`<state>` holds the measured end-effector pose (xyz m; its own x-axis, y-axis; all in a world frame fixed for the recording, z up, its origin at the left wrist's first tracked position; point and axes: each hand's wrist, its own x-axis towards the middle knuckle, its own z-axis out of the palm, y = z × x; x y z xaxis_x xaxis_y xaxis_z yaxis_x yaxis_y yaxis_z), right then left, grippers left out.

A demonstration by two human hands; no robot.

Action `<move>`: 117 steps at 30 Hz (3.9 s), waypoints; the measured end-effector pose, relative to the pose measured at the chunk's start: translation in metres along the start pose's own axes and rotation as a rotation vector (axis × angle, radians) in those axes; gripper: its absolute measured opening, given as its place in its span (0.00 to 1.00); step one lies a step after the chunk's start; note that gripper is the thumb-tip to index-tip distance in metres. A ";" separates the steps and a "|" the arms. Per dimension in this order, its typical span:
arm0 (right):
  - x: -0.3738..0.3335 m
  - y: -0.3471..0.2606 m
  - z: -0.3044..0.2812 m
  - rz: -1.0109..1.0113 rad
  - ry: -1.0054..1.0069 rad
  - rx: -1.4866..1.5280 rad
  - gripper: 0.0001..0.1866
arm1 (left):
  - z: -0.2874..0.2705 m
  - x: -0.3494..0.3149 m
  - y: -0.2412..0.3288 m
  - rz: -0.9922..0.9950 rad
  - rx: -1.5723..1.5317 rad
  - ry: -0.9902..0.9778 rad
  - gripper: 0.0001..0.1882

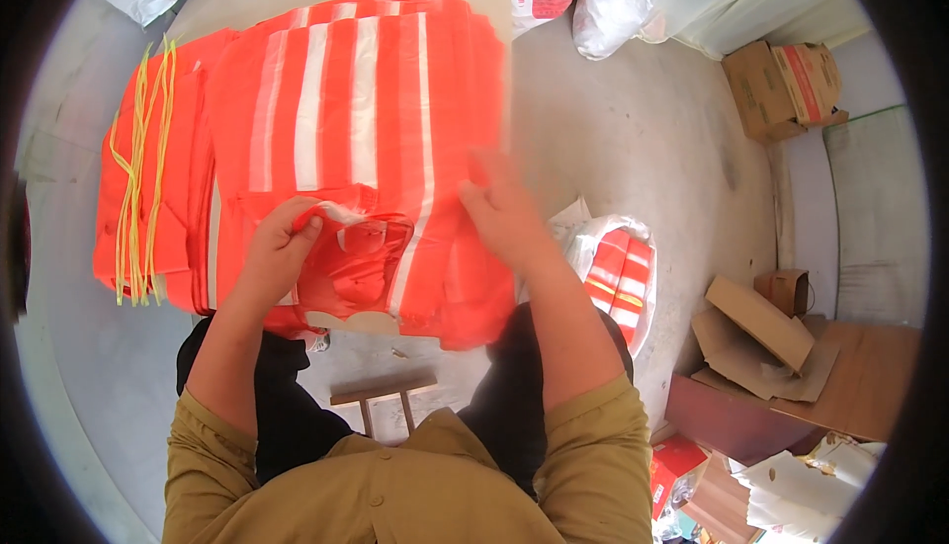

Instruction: The person folds red and white striped plastic bags on a table, ties them with yellow rubber bands, and places the bundles into a white sack. The process is repeated for multiple bags in a repetitive assembly line manner.

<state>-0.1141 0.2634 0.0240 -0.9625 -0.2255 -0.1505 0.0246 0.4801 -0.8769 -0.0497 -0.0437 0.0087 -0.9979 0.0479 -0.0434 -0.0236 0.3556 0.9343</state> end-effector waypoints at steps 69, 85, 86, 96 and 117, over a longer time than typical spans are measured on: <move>0.026 -0.050 0.102 -0.371 -0.111 -0.417 0.20 | 0.006 -0.004 0.009 0.650 0.643 0.010 0.15; 0.023 -0.064 0.081 -0.207 -0.123 -0.039 0.10 | 0.014 0.012 0.007 0.215 0.443 0.082 0.08; 0.020 -0.065 0.079 -0.231 -0.152 -0.050 0.09 | 0.014 0.013 0.005 0.205 0.444 0.097 0.08; 0.015 -0.048 0.082 -0.799 -0.173 -0.428 0.14 | 0.021 0.019 0.010 0.086 0.510 0.193 0.08; 0.019 -0.043 0.082 -0.841 -0.112 -0.700 0.24 | -0.014 0.009 -0.011 0.467 0.771 0.093 0.20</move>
<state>-0.1113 0.1687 0.0212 -0.5695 -0.7647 0.3015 -0.8201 0.5038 -0.2713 -0.0590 -0.0599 0.0027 -0.8975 0.2801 0.3407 0.3980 0.8472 0.3519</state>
